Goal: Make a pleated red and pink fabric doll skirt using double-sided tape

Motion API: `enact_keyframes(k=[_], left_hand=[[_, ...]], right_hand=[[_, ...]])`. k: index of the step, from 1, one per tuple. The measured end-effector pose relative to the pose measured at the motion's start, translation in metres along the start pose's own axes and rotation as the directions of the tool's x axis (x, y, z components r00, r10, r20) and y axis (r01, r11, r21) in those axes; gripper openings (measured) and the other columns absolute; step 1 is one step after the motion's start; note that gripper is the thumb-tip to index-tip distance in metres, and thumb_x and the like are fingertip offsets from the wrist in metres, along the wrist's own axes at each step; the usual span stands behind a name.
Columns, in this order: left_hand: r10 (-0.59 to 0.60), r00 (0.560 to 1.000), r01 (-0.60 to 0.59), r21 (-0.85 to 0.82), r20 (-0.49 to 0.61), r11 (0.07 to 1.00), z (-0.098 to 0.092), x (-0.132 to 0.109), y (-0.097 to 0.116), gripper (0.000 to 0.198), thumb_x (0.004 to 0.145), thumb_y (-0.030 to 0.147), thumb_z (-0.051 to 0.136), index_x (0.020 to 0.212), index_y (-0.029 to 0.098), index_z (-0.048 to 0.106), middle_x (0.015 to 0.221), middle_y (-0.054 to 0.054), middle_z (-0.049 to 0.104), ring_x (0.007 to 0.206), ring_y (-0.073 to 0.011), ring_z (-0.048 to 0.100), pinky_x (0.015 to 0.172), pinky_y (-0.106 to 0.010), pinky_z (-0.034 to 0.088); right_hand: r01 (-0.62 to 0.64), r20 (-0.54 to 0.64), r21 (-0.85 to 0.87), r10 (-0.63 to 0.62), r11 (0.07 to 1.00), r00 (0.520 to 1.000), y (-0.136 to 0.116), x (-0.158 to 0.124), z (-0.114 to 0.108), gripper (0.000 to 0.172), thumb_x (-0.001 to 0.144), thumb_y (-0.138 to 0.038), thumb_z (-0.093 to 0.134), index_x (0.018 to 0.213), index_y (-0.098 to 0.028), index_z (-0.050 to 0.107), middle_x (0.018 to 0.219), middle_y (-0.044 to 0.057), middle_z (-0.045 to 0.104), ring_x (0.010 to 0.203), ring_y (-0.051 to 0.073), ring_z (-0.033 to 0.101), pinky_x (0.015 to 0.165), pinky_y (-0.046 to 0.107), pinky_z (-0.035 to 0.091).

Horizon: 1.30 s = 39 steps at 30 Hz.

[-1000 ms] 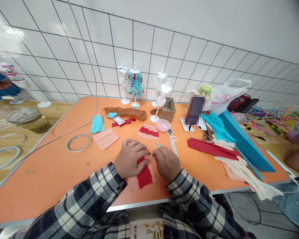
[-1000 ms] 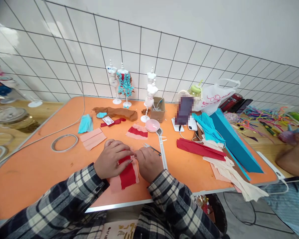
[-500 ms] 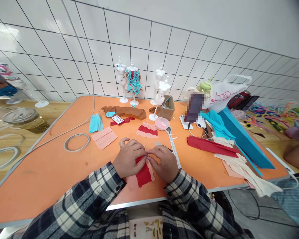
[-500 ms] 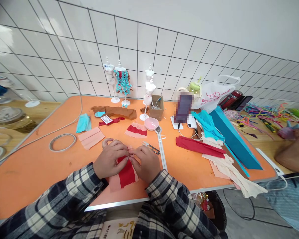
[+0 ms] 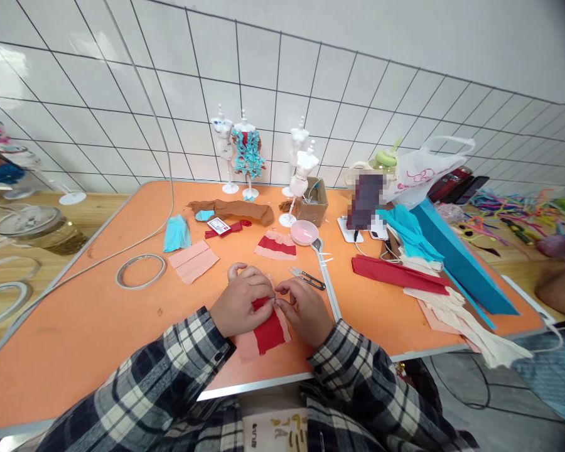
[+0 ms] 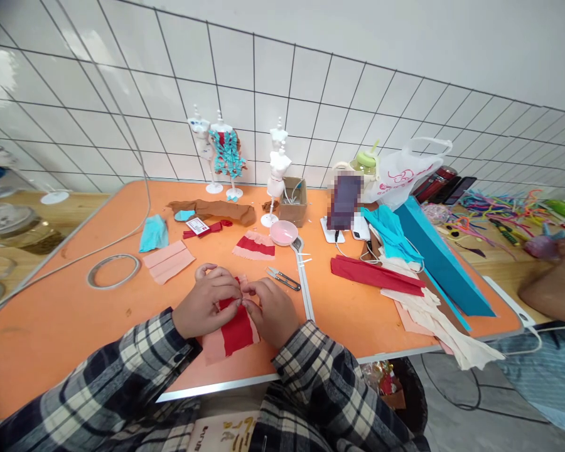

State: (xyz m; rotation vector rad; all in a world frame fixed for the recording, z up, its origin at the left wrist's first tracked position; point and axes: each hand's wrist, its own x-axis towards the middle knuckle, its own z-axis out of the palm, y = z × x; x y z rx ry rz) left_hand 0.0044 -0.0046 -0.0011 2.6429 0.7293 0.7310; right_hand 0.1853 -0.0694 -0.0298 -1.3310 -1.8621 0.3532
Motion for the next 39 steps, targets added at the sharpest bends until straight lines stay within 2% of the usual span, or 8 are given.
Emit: enact_keyframes(k=[7,13,19,26,29,33,36,39], left_hand=[[0.013,0.999,-0.011,-0.064,0.031,0.998,-0.001,0.001,0.0,0.015,0.082,0.018,0.053,0.073,0.021,0.064,0.077,0.0,0.069,0.085,-0.0199,0.056,0.091,-0.047,0.027],[-0.088,0.996,0.075,-0.312,-0.029,0.947,0.011,0.001,0.002,0.02,0.083,0.019,0.051,0.066,0.019,0.061,0.074,-0.003,0.068,0.079,-0.0184,0.059,0.079,-0.036,0.043],[-0.179,0.983,0.174,-0.587,0.05,0.791,0.016,0.002,0.003,0.022,0.085,0.023,0.052,0.069,0.017,0.066,0.073,-0.004,0.066,0.073,-0.0164,0.062,0.073,-0.031,0.051],[-0.256,0.955,0.271,-0.786,0.148,0.556,0.027,-0.002,0.01,0.022,0.084,0.022,0.047,0.067,0.017,0.06,0.071,-0.005,0.065,0.067,-0.0162,0.062,0.068,-0.031,0.053],[-0.216,0.975,0.192,-0.698,0.055,0.69,0.022,-0.002,0.016,0.024,0.088,0.024,0.048,0.069,0.017,0.061,0.073,-0.006,0.066,0.07,-0.0169,0.062,0.068,-0.032,0.052],[0.005,0.974,-0.05,-0.196,-0.225,0.979,0.005,-0.005,0.012,0.018,0.09,0.025,0.054,0.083,0.022,0.071,0.085,-0.005,0.073,0.087,-0.02,0.059,0.084,-0.039,0.045],[0.191,0.922,-0.164,0.106,-0.338,0.981,-0.004,-0.009,0.002,0.014,0.087,0.023,0.061,0.093,0.028,0.072,0.089,-0.001,0.076,0.089,-0.0207,0.056,0.086,-0.041,0.039],[0.264,0.893,-0.207,0.19,-0.363,0.96,-0.007,-0.012,-0.002,0.016,0.084,0.021,0.065,0.096,0.031,0.071,0.091,0.002,0.077,0.087,-0.0201,0.056,0.085,-0.042,0.039]], right_hand=[[-0.003,-0.033,0.001,0.003,1.0,0.999,-0.001,-0.002,0.002,0.01,0.09,-0.02,0.056,0.081,-0.02,0.059,0.075,0.0,0.059,0.069,0.015,0.054,0.061,0.026,0.04],[0.09,-0.035,-0.171,-0.097,0.981,0.995,-0.005,-0.003,0.006,0.015,0.091,-0.017,0.043,0.083,-0.02,0.055,0.081,0.004,0.059,0.073,0.016,0.054,0.06,0.027,0.039],[0.167,-0.112,-0.326,-0.214,0.93,0.97,-0.004,-0.006,0.011,0.018,0.088,-0.012,0.041,0.082,-0.021,0.056,0.077,0.004,0.06,0.069,0.016,0.055,0.055,0.028,0.037],[0.196,-0.281,-0.227,-0.257,0.954,0.925,-0.011,-0.008,0.011,0.019,0.089,-0.011,0.039,0.078,-0.022,0.05,0.073,0.003,0.057,0.069,0.016,0.055,0.055,0.027,0.038],[0.165,-0.317,-0.161,-0.21,0.973,0.925,-0.014,-0.01,0.011,0.02,0.091,-0.012,0.038,0.077,-0.022,0.048,0.072,0.003,0.055,0.071,0.017,0.055,0.059,0.028,0.042],[0.109,-0.377,-0.079,-0.131,0.991,0.917,-0.016,-0.01,0.01,0.019,0.096,-0.02,0.04,0.081,-0.022,0.05,0.075,0.003,0.057,0.071,0.016,0.055,0.063,0.03,0.046],[0.127,-0.396,-0.087,-0.151,0.988,0.906,-0.02,-0.008,0.006,0.015,0.096,-0.024,0.047,0.083,-0.023,0.053,0.074,0.002,0.059,0.071,0.016,0.057,0.063,0.03,0.048],[0.136,-0.44,-0.123,-0.177,0.983,0.88,-0.024,-0.007,0.0,0.015,0.096,-0.023,0.049,0.082,-0.023,0.055,0.072,0.002,0.061,0.069,0.016,0.059,0.063,0.031,0.05]])
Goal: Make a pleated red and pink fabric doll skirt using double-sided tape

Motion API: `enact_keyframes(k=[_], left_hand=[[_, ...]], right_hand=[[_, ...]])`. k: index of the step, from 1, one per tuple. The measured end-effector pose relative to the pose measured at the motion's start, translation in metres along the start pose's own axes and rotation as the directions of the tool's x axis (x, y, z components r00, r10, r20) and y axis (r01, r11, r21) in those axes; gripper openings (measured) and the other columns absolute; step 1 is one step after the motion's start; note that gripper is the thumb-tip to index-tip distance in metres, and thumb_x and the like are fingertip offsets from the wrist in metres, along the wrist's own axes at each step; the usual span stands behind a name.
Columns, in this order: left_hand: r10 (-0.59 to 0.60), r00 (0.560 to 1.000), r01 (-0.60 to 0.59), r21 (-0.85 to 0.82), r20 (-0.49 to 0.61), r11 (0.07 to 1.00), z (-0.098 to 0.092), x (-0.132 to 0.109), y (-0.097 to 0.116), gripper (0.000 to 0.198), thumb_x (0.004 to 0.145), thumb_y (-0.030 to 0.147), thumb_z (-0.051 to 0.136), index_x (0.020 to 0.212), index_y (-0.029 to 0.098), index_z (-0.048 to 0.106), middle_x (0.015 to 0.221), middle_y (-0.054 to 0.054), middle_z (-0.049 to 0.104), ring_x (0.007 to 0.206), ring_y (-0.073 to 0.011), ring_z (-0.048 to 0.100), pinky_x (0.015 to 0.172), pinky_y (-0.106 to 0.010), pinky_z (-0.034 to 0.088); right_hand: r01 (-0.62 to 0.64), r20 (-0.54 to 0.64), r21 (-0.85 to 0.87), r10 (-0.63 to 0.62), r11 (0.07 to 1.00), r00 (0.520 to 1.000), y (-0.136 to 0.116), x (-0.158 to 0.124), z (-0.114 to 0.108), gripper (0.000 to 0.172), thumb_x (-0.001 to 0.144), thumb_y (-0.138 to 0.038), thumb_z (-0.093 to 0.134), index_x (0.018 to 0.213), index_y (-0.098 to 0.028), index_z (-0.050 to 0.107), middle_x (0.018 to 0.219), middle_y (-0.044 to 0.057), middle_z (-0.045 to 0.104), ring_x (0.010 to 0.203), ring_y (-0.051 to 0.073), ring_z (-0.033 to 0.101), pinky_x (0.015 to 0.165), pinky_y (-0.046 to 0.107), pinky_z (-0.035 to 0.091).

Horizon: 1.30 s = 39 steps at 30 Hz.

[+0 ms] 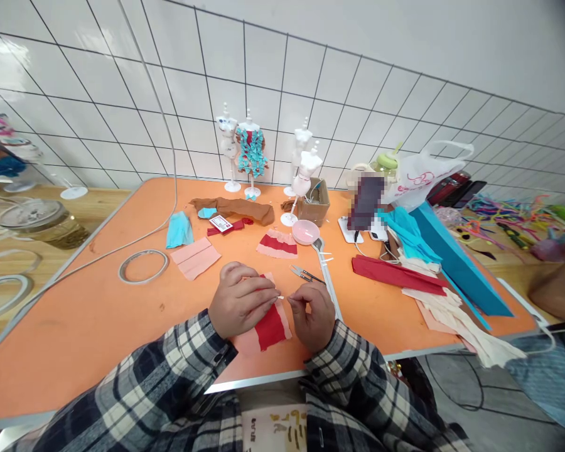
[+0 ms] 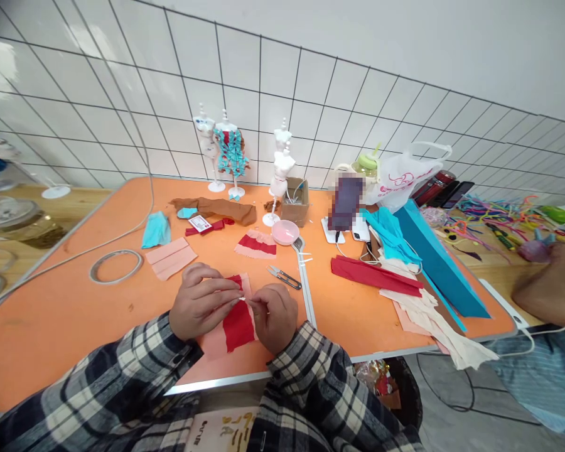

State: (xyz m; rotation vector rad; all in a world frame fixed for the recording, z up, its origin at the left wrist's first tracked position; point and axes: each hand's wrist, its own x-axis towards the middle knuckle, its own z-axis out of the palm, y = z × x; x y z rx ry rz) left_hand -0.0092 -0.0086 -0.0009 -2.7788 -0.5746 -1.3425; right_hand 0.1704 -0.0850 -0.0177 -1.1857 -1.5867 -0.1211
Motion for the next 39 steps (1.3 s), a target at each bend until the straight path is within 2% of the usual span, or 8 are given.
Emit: enact_keyframes(k=[4,9,17,23,29,34,37,39], left_hand=[[0.037,0.999,-0.036,0.037,-0.011,0.999,-0.001,0.0,0.003,0.018,0.081,0.02,0.068,0.097,0.029,0.069,0.089,0.004,0.078,0.086,-0.0205,0.057,0.086,-0.043,0.037],[0.018,1.0,-0.018,0.029,-0.002,0.999,-0.001,0.0,0.006,0.015,0.079,0.019,0.066,0.092,0.028,0.068,0.084,0.002,0.076,0.085,-0.0208,0.058,0.088,-0.044,0.037],[-0.034,0.997,0.037,-0.036,0.062,0.999,0.0,0.0,0.008,0.01,0.078,0.018,0.062,0.084,0.025,0.066,0.079,0.002,0.073,0.086,-0.0204,0.058,0.095,-0.046,0.033],[-0.121,0.982,0.149,-0.196,0.147,0.969,0.004,0.004,0.013,0.01,0.079,0.017,0.057,0.077,0.022,0.066,0.075,-0.001,0.071,0.085,-0.0205,0.055,0.091,-0.043,0.037],[-0.378,0.852,0.523,-0.563,0.362,0.64,0.016,0.007,0.023,0.02,0.084,0.022,0.053,0.069,0.017,0.065,0.072,-0.005,0.065,0.076,-0.0174,0.058,0.075,-0.032,0.047],[-0.613,0.609,0.708,-0.693,0.503,0.135,0.023,-0.001,0.013,0.019,0.083,0.031,0.063,0.073,0.016,0.067,0.076,-0.003,0.068,0.076,-0.0161,0.061,0.076,-0.029,0.049],[-0.637,0.562,0.689,-0.725,0.528,0.006,0.023,-0.004,0.005,0.023,0.084,0.037,0.067,0.089,0.016,0.074,0.091,-0.007,0.073,0.09,-0.0198,0.066,0.087,-0.033,0.05],[-0.64,0.579,0.685,-0.728,0.506,0.044,0.021,-0.004,0.001,0.029,0.084,0.039,0.068,0.1,0.017,0.075,0.103,-0.01,0.074,0.1,-0.0222,0.066,0.094,-0.035,0.049]], right_hand=[[0.035,-0.02,0.027,-0.035,0.999,0.999,0.0,0.002,-0.005,0.01,0.094,-0.02,0.052,0.086,-0.022,0.058,0.074,0.003,0.064,0.071,0.016,0.062,0.062,0.03,0.053],[0.073,0.104,0.032,-0.076,0.997,0.992,0.003,0.0,-0.006,0.015,0.092,-0.025,0.06,0.105,-0.022,0.065,0.087,0.006,0.069,0.069,0.015,0.063,0.06,0.029,0.055],[-0.004,0.202,0.07,-0.01,0.998,0.979,0.005,-0.001,-0.002,0.005,0.091,-0.023,0.061,0.087,-0.022,0.064,0.079,0.002,0.068,0.075,0.016,0.061,0.067,0.029,0.05],[-0.019,0.279,0.039,0.007,0.999,0.96,0.003,-0.005,0.003,0.022,0.098,-0.024,0.043,0.081,-0.02,0.057,0.077,0.004,0.062,0.073,0.016,0.056,0.064,0.029,0.045],[0.053,0.204,-0.053,-0.041,0.997,0.978,0.005,-0.013,0.009,0.022,0.094,-0.019,0.04,0.076,-0.022,0.053,0.073,0.004,0.058,0.066,0.015,0.054,0.054,0.027,0.038],[0.137,0.242,0.098,-0.157,0.986,0.957,-0.006,-0.008,0.013,0.026,0.094,-0.018,0.04,0.077,-0.022,0.059,0.073,0.004,0.062,0.069,0.015,0.056,0.06,0.027,0.043],[-0.25,0.319,0.266,0.16,0.931,0.934,-0.004,0.003,0.01,0.017,0.091,-0.029,0.055,0.08,-0.021,0.065,0.076,0.004,0.064,0.072,0.016,0.057,0.063,0.028,0.046],[-0.608,0.459,0.394,0.426,0.689,0.78,0.003,0.011,0.005,0.018,0.084,-0.038,0.064,0.079,-0.02,0.066,0.071,0.001,0.06,0.06,0.013,0.053,0.051,0.025,0.041]])
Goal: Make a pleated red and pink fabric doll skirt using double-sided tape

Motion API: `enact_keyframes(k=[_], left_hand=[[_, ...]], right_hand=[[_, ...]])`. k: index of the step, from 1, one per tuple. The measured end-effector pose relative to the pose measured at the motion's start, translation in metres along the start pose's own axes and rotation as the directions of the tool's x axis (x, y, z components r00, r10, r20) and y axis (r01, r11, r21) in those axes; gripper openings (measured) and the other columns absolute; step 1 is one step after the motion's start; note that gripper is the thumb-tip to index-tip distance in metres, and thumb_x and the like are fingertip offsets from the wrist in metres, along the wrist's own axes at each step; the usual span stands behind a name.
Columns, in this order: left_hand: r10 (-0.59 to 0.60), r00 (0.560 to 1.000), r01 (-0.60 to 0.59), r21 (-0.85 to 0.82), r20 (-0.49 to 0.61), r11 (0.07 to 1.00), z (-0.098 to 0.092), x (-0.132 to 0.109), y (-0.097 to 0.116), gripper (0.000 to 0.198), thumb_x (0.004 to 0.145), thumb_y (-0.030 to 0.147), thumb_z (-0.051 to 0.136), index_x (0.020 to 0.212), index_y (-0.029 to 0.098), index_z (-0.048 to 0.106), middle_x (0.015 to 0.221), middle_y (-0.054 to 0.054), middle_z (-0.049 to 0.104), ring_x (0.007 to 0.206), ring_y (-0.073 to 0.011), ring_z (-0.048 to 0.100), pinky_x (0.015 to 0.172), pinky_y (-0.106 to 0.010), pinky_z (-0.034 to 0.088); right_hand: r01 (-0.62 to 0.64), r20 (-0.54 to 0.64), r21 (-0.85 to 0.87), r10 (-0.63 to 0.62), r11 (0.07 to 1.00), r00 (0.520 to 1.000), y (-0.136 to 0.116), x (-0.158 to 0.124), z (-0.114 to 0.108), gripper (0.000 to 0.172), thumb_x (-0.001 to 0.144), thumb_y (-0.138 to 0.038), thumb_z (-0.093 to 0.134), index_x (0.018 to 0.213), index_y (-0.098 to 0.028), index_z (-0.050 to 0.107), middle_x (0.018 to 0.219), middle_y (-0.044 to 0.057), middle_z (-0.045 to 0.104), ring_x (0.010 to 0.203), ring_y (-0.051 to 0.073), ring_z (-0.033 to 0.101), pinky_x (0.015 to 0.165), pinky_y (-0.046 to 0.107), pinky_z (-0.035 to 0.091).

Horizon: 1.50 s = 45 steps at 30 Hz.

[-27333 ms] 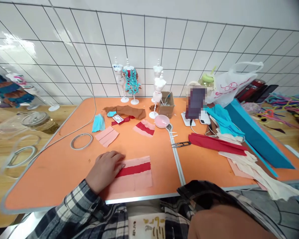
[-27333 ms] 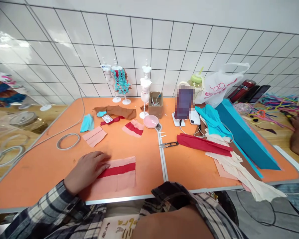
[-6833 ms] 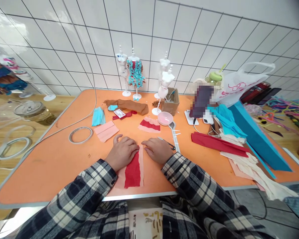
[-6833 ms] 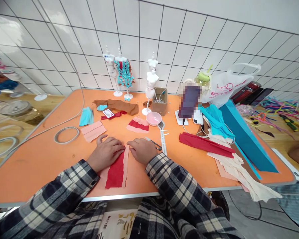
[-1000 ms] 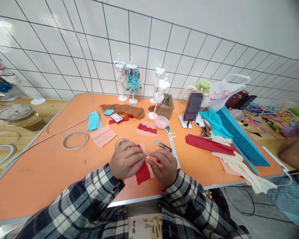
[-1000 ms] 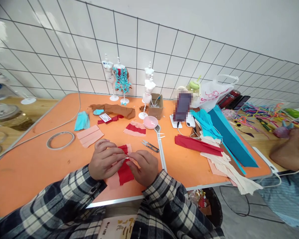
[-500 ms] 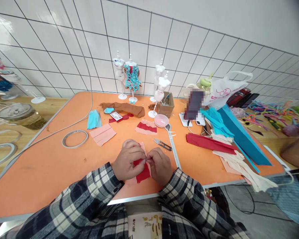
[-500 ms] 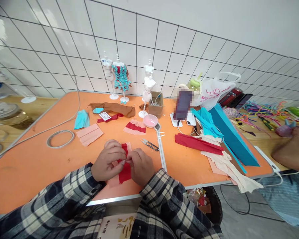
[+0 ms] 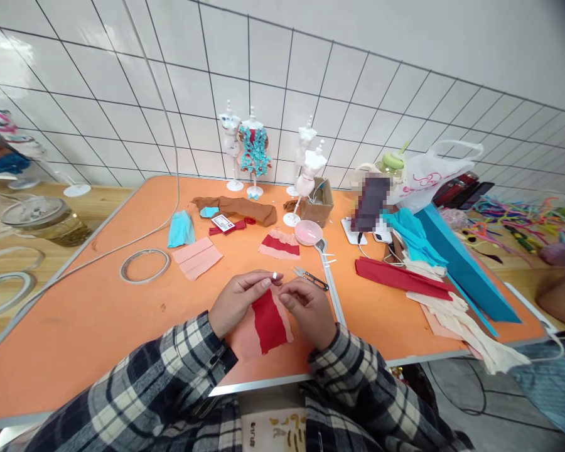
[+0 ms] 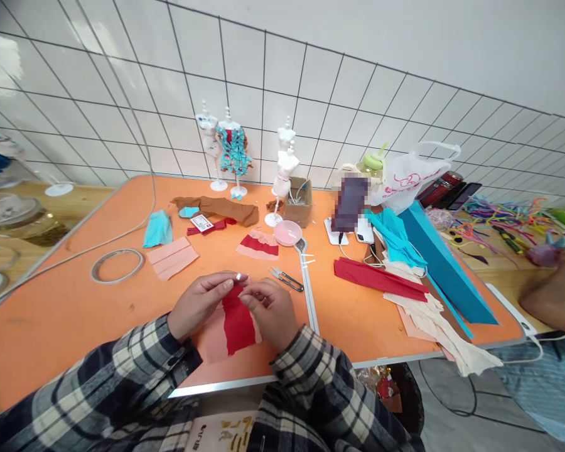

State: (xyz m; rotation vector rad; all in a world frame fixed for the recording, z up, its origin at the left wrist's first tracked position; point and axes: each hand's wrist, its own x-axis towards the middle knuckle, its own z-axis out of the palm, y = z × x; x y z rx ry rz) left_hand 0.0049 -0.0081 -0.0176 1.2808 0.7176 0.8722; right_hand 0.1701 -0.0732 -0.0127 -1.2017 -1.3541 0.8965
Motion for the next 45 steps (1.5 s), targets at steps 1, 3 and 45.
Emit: enact_keyframes(k=[1,3,45], left_hand=[[0.024,1.0,-0.024,0.025,-0.003,0.999,-0.001,0.0,0.0,0.03,0.084,0.039,0.068,0.104,0.018,0.075,0.108,-0.01,0.073,0.103,-0.0225,0.065,0.097,-0.035,0.048],[0.075,0.997,-0.075,0.067,0.001,0.995,-0.001,-0.001,0.001,0.037,0.083,0.037,0.07,0.116,0.02,0.071,0.113,-0.009,0.072,0.105,-0.0214,0.065,0.099,-0.036,0.048],[0.26,0.964,-0.16,0.641,-0.064,0.75,-0.001,-0.002,0.004,0.022,0.084,0.034,0.06,0.086,0.021,0.078,0.089,-0.006,0.079,0.082,-0.0209,0.072,0.08,-0.03,0.055]], right_hand=[[-0.165,0.039,0.161,0.16,0.973,0.986,-0.001,0.003,-0.005,0.022,0.081,-0.042,0.068,0.079,-0.02,0.067,0.068,0.0,0.058,0.053,0.01,0.047,0.045,0.023,0.036],[-0.413,0.173,0.394,0.375,0.821,0.911,-0.002,0.006,-0.013,0.03,0.074,-0.047,0.073,0.082,-0.019,0.068,0.065,-0.003,0.054,0.043,0.006,0.037,0.037,0.02,0.024],[0.205,-0.189,-0.439,-0.313,0.875,0.931,0.008,0.005,0.016,0.011,0.09,-0.022,0.058,0.094,-0.024,0.048,0.09,0.002,0.072,0.062,0.014,0.051,0.063,0.029,0.045]])
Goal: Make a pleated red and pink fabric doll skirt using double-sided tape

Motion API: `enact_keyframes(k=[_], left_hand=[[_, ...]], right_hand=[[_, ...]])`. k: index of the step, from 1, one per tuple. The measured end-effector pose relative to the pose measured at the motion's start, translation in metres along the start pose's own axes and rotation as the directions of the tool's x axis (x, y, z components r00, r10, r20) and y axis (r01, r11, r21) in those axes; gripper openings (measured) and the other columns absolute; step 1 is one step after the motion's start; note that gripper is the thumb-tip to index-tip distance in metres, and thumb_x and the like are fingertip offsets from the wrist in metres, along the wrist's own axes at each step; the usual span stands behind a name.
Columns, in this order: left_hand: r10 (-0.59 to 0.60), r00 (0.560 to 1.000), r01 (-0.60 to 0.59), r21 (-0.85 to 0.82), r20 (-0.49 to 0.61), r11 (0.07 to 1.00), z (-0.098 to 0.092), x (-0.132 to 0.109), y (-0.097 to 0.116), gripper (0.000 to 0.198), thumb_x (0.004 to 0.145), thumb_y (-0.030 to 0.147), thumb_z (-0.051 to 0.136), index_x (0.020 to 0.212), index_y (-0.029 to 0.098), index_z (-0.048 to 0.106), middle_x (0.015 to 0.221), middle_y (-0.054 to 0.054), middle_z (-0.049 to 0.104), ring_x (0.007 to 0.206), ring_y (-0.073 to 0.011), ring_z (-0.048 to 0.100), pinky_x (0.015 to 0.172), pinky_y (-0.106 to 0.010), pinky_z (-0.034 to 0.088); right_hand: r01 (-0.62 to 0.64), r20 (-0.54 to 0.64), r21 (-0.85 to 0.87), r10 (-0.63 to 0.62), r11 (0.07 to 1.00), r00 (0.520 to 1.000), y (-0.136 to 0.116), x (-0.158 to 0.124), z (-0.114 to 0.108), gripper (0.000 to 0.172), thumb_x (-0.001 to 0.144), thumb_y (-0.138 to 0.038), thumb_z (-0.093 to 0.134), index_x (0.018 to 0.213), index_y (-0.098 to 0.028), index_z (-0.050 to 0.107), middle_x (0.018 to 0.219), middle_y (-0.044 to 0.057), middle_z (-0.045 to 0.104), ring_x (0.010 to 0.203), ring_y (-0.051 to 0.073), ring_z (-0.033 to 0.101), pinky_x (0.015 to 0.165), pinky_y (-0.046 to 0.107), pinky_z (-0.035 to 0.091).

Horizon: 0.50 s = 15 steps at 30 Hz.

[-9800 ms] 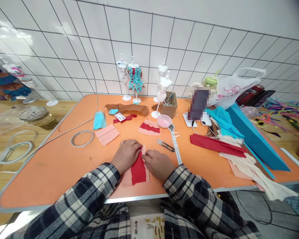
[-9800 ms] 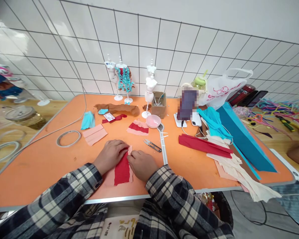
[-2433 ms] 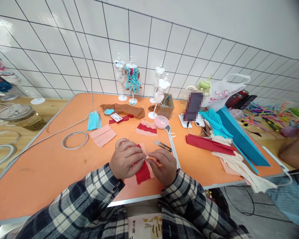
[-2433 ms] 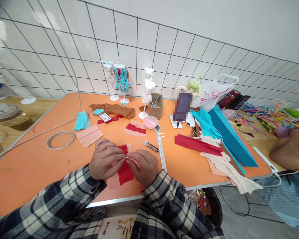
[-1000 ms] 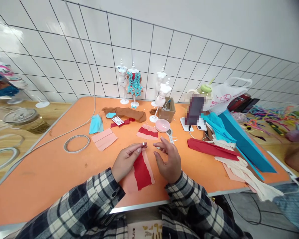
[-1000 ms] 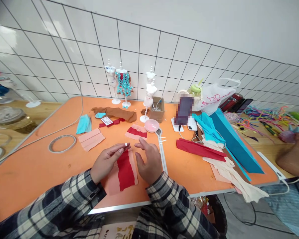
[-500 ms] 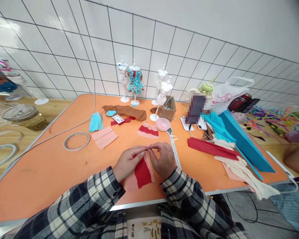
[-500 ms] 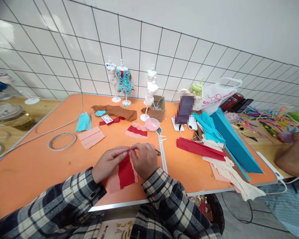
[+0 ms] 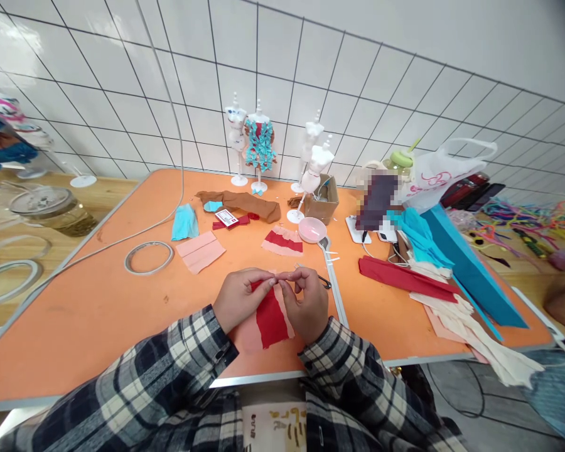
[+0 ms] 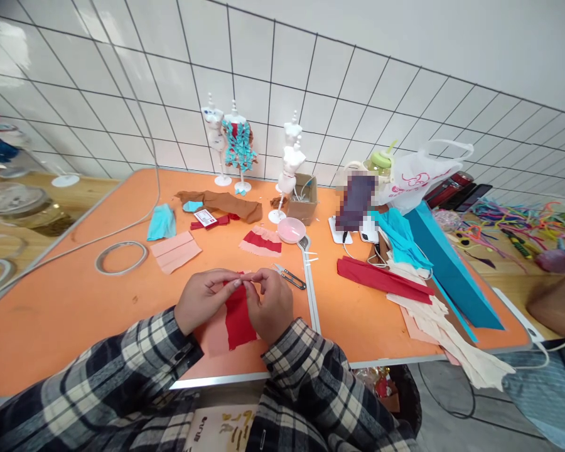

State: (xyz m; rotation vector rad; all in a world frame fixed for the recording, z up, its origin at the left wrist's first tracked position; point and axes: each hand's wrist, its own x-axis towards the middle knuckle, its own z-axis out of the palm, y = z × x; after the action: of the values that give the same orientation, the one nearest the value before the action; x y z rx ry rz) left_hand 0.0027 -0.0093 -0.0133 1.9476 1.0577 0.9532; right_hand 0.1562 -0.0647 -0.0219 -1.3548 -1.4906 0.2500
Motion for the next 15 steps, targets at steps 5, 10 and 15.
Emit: enact_keyframes(k=[5,10,15], left_hand=[[-0.08,0.997,0.079,-0.067,-0.018,0.995,-0.0012,0.0001,0.0058,0.019,0.077,0.03,0.063,0.076,0.017,0.077,0.076,-0.007,0.078,0.072,-0.0214,0.072,0.071,-0.029,0.056],[-0.162,0.984,0.172,-0.171,0.07,0.97,-0.0008,0.0022,0.0054,0.025,0.076,0.031,0.061,0.083,0.017,0.08,0.083,-0.006,0.079,0.076,-0.0231,0.074,0.07,-0.029,0.057],[-0.17,0.978,0.195,-0.223,0.124,0.955,0.0009,0.0032,0.0035,0.026,0.077,0.034,0.061,0.085,0.019,0.081,0.086,-0.003,0.079,0.081,-0.0232,0.074,0.073,-0.03,0.058]], right_hand=[[0.087,0.022,-0.044,-0.086,0.995,0.996,-0.0013,-0.0021,-0.0019,0.006,0.091,-0.022,0.057,0.096,-0.023,0.054,0.092,0.003,0.073,0.064,0.015,0.054,0.063,0.031,0.046],[0.097,0.031,-0.059,-0.095,0.994,0.995,0.0024,-0.0023,-0.0014,0.007,0.091,-0.021,0.057,0.097,-0.024,0.055,0.092,0.003,0.073,0.067,0.016,0.058,0.064,0.032,0.047],[0.098,0.041,-0.085,-0.095,0.992,0.995,0.005,-0.0002,-0.0031,0.006,0.091,-0.022,0.056,0.097,-0.024,0.057,0.091,0.003,0.072,0.067,0.016,0.059,0.064,0.032,0.047]])
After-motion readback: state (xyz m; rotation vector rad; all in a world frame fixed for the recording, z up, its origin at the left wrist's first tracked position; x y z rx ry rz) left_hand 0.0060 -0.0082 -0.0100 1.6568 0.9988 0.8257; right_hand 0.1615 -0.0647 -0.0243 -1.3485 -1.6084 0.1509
